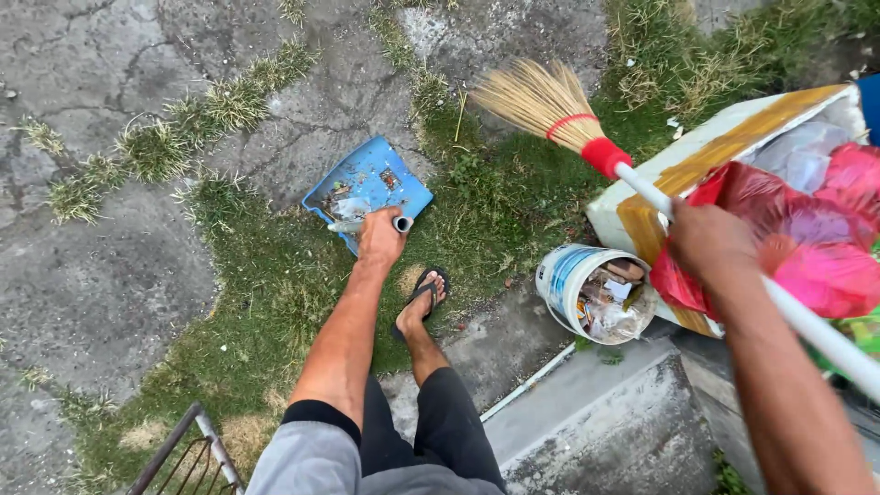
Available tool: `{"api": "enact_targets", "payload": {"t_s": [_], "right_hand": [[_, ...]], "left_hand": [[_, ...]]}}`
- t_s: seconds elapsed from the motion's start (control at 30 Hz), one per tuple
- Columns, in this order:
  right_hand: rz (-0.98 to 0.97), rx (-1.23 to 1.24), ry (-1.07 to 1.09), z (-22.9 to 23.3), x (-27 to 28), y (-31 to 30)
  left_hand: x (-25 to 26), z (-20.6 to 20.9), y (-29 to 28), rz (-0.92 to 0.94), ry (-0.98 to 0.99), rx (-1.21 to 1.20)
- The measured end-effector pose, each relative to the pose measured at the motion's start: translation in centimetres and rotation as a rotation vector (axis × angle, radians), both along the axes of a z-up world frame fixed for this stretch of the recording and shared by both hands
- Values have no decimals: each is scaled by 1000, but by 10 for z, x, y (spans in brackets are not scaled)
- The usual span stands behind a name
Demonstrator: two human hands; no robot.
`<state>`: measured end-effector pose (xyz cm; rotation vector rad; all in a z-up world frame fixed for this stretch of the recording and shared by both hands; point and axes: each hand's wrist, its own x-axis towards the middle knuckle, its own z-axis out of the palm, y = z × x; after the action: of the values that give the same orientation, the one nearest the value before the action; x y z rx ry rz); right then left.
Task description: The person is sweeping trash and debris into a dustpan in an outdoor stone-paved area.
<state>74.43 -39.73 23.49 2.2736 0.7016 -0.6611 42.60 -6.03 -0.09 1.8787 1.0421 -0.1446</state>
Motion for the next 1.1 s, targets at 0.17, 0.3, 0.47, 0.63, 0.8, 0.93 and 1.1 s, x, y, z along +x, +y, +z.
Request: {"api": "enact_targets", "payload": {"t_s": [0.17, 0.3, 0.47, 0.63, 0.8, 0.93, 1.1], "right_hand": [[135, 117, -30, -60, -48, -12], [155, 133, 169, 25, -134, -5], [33, 14, 252, 79, -199, -27], [-208, 98, 212, 122, -265, -71], [-312, 126, 122, 170, -328, -114], [-457, -4, 123, 225, -365, -150], [-694, -92, 135, 295, -399, -229]], "left_hand": [[-3, -30, 2, -10, -35, 60], [-23, -19, -2, -9, -43, 70], [-57, -18, 12, -54, -139, 56], [-79, 25, -9, -307, -326, 202], [-45, 138, -43, -473, -362, 109], [-7, 180, -108, -594, -560, 3], [10, 273, -224, -921, -627, -25]]}}
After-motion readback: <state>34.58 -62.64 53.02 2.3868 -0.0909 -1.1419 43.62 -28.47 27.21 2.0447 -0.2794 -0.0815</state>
